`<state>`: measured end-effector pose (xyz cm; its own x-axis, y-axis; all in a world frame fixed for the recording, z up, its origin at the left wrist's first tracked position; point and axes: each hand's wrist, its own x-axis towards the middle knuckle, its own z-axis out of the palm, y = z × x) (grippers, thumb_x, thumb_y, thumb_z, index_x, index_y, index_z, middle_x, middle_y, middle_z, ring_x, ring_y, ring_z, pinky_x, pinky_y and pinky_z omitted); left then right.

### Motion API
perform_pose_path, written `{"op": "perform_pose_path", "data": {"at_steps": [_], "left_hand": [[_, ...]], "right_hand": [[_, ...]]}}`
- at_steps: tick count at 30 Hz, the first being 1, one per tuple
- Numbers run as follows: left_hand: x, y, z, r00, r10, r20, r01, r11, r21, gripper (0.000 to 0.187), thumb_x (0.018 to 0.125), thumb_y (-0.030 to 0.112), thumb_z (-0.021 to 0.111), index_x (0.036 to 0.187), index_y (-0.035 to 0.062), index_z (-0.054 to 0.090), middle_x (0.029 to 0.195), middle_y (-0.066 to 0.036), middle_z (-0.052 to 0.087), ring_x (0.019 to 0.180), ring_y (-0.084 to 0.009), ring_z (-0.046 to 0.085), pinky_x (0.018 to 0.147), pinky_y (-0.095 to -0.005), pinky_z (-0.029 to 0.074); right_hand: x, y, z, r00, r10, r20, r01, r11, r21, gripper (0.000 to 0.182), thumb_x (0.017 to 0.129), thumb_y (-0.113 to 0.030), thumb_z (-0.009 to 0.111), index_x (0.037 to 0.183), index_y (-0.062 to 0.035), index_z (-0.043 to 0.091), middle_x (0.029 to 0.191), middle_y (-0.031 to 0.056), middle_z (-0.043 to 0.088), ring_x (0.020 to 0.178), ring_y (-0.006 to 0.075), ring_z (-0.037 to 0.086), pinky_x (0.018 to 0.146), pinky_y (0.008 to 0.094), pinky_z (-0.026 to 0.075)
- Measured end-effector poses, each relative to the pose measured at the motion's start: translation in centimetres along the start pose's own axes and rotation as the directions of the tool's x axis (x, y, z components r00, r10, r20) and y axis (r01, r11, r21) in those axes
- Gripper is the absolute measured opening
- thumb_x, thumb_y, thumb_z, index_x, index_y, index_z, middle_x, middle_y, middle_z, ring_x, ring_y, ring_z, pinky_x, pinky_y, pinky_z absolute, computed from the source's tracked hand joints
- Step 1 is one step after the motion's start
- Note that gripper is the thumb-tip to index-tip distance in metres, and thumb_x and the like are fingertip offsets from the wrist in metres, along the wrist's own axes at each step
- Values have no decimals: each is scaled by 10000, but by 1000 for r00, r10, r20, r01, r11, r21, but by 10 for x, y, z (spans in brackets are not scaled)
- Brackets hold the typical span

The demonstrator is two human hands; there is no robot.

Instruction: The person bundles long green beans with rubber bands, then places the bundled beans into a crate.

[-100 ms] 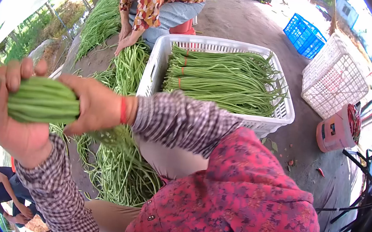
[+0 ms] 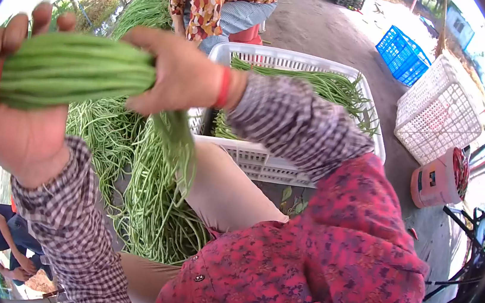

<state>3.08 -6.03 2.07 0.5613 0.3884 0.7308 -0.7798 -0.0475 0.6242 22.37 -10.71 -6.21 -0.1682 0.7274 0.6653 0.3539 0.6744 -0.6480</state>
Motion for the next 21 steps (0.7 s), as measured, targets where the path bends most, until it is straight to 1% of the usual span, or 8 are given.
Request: {"op": "perform_pose_path", "data": {"at_steps": [2,3,8,11,12,15,17,21], "left_hand": [[23,-12,22,957,140,-253,-145,989,-1,136,869,60,496,889,-51,571,901,-117,579,1068,-300,506,1011,-516,346],[37,-10,-4,989,47,-137,-64,991,-121,174,875,65,503,979,-49,582,1038,-160,571,1138,-326,478,1046,-523,308],[55,-92,-22,991,25,130,41,875,-482,154,834,-12,520,965,-40,597,1018,-148,615,1053,-269,544,1015,-456,348],[51,-116,-82,999,-33,-8,32,993,-110,131,809,-21,581,934,13,601,841,-89,619,833,-173,580,789,-321,467],[44,-133,-96,997,-2,-75,6,999,47,130,803,-21,600,926,20,602,797,-79,620,788,-156,587,726,-292,490],[3,-212,-79,883,-408,-233,469,798,378,216,771,-37,630,972,11,566,825,-50,592,767,-116,568,678,-243,487],[-31,-250,-87,795,-565,-222,602,686,409,258,742,-8,664,977,8,558,866,-41,583,769,-109,556,699,-249,484],[-69,-277,-118,709,-654,-263,583,336,739,297,693,66,685,955,-11,568,874,-88,610,758,-157,565,712,-292,481]], "right_hand": [[1,-30,-66,997,78,30,-65,951,-302,571,633,-164,775,1104,38,524,851,68,615,771,126,599,684,271,508],[4,-20,-97,987,113,112,-99,987,-125,565,644,-121,729,1142,36,514,880,68,626,800,106,596,706,252,502],[-22,-100,-185,858,513,15,-366,632,-683,549,676,-95,677,1180,31,498,969,72,616,877,133,554,788,264,455],[-71,-55,-243,724,675,-142,-464,324,-824,521,646,-66,654,1144,11,522,900,57,629,797,105,590,728,251,492],[-102,-31,-233,813,566,-137,-495,547,-675,499,633,-41,599,1127,-9,533,881,37,616,774,114,577,731,257,483],[-184,69,-195,718,672,-179,-631,523,-573,521,635,-119,681,1125,16,566,1021,148,640,904,227,614,832,328,479],[-237,133,-158,390,919,-47,-805,316,-502,628,691,-188,703,1247,11,488,1052,195,625,974,266,603,909,314,455],[-264,169,-143,432,902,2,-734,353,-580,699,711,-279,727,1255,63,453,1169,245,567,1071,310,561,926,346,438]]}}
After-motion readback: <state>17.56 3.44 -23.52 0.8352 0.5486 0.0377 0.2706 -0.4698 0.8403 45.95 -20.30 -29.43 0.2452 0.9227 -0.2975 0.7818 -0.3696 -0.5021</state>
